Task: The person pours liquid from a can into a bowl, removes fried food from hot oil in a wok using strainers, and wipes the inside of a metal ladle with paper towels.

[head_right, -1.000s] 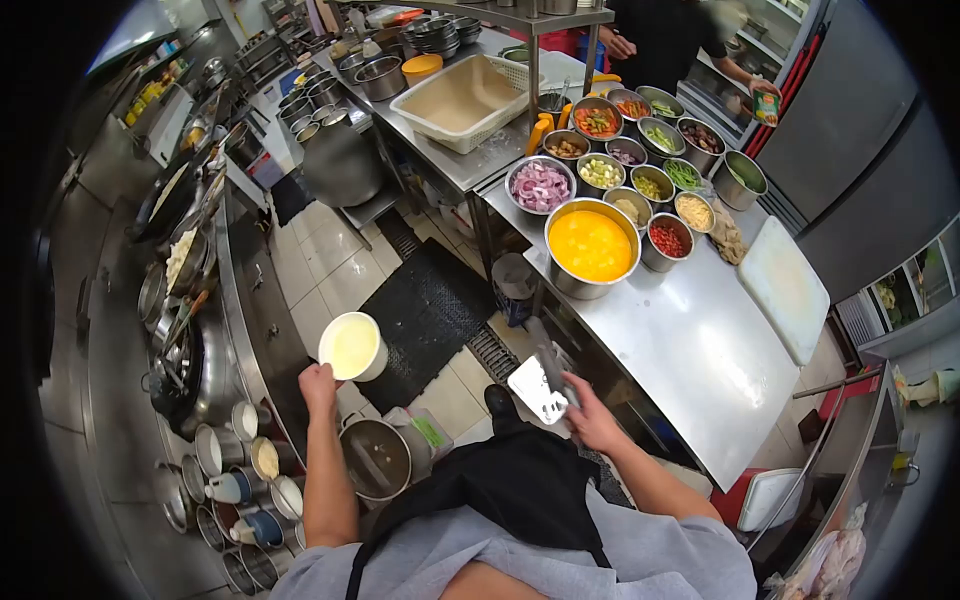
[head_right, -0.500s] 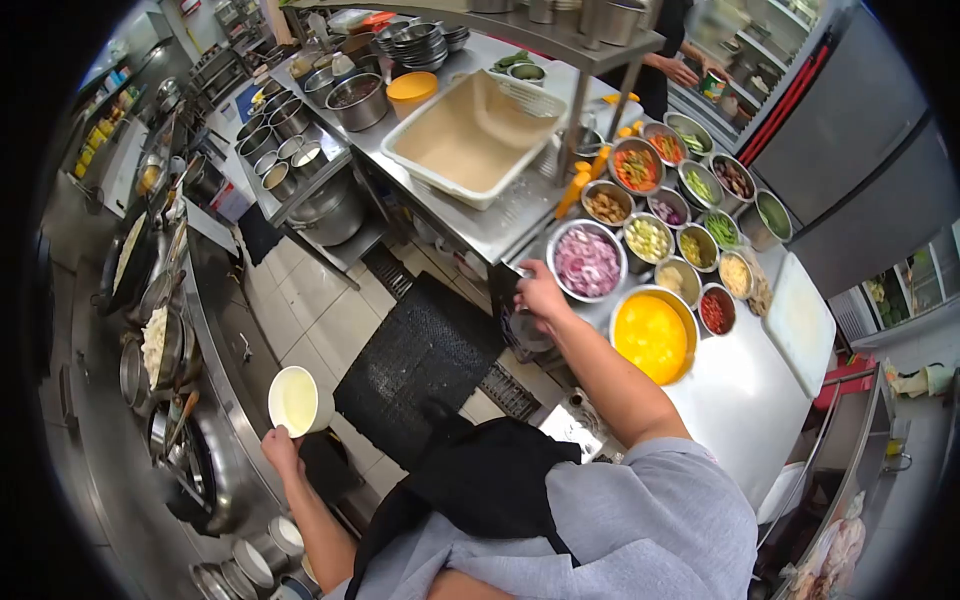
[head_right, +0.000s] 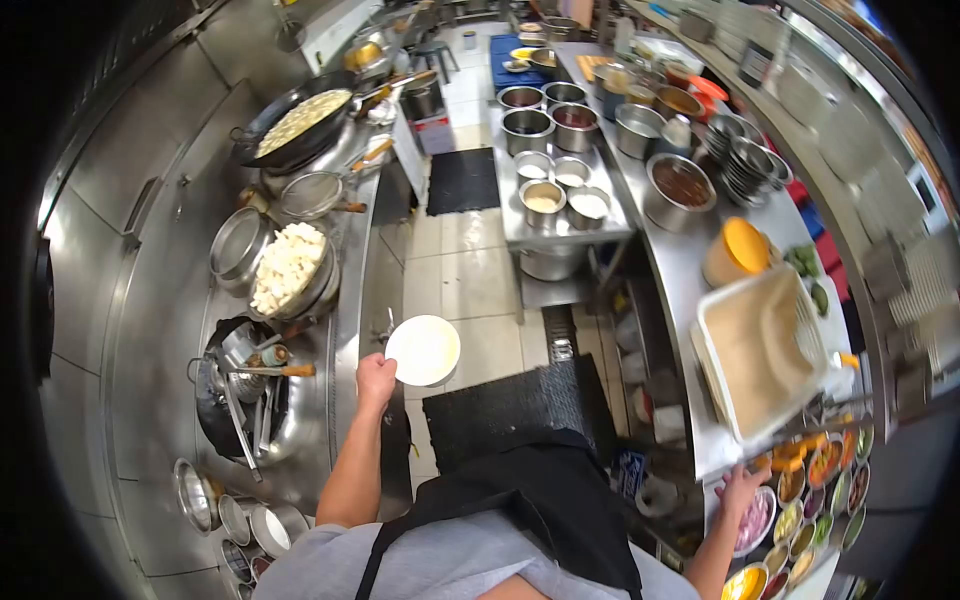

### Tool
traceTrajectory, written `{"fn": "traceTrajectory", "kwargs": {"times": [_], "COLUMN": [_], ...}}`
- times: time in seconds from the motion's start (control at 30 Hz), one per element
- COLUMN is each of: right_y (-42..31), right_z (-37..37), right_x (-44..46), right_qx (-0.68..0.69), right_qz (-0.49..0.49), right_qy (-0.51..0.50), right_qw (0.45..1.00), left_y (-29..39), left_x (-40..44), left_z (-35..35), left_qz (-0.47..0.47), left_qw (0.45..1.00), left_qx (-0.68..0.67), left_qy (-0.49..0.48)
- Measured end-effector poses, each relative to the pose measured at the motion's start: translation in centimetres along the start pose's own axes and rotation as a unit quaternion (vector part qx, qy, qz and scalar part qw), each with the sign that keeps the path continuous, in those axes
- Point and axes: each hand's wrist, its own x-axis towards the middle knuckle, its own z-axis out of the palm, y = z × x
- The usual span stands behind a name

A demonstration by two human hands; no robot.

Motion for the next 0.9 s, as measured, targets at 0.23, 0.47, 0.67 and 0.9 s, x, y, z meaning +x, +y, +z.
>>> {"fn": "traceTrajectory", "kwargs": {"times": [0.23, 0.47, 0.67, 0.9], "right_y": [-24.3, -48.4, -58.1, -64.1], "right_z": [24.8, 37.3, 47.4, 62.9], "right_x": [-11.1, -19.0, -20.7, -24.3], "right_qx": [0.229, 0.540, 0.537, 0.577], "right_qz": [-0.372, -0.395, -0.412, -0.434], "right_qy": [-0.397, -0.707, -0.726, -0.662], "right_qw": [0.807, 0.230, 0.123, 0.201], "left_y": [3.2, 10.2, 12.9, 15.2], "left_x": [15.8, 29.6, 42.9, 59.8], "left_z": [2.8, 3.9, 5.0, 6.2], "left_qz": [0.021, -0.006, -0.002, 0.057], "left_qw": [1.000, 0.998, 0.997, 0.998], "left_qx": [-0.012, -0.059, -0.078, 0.003], "left_qy": [0.018, 0.038, 0.006, -0.034]}}
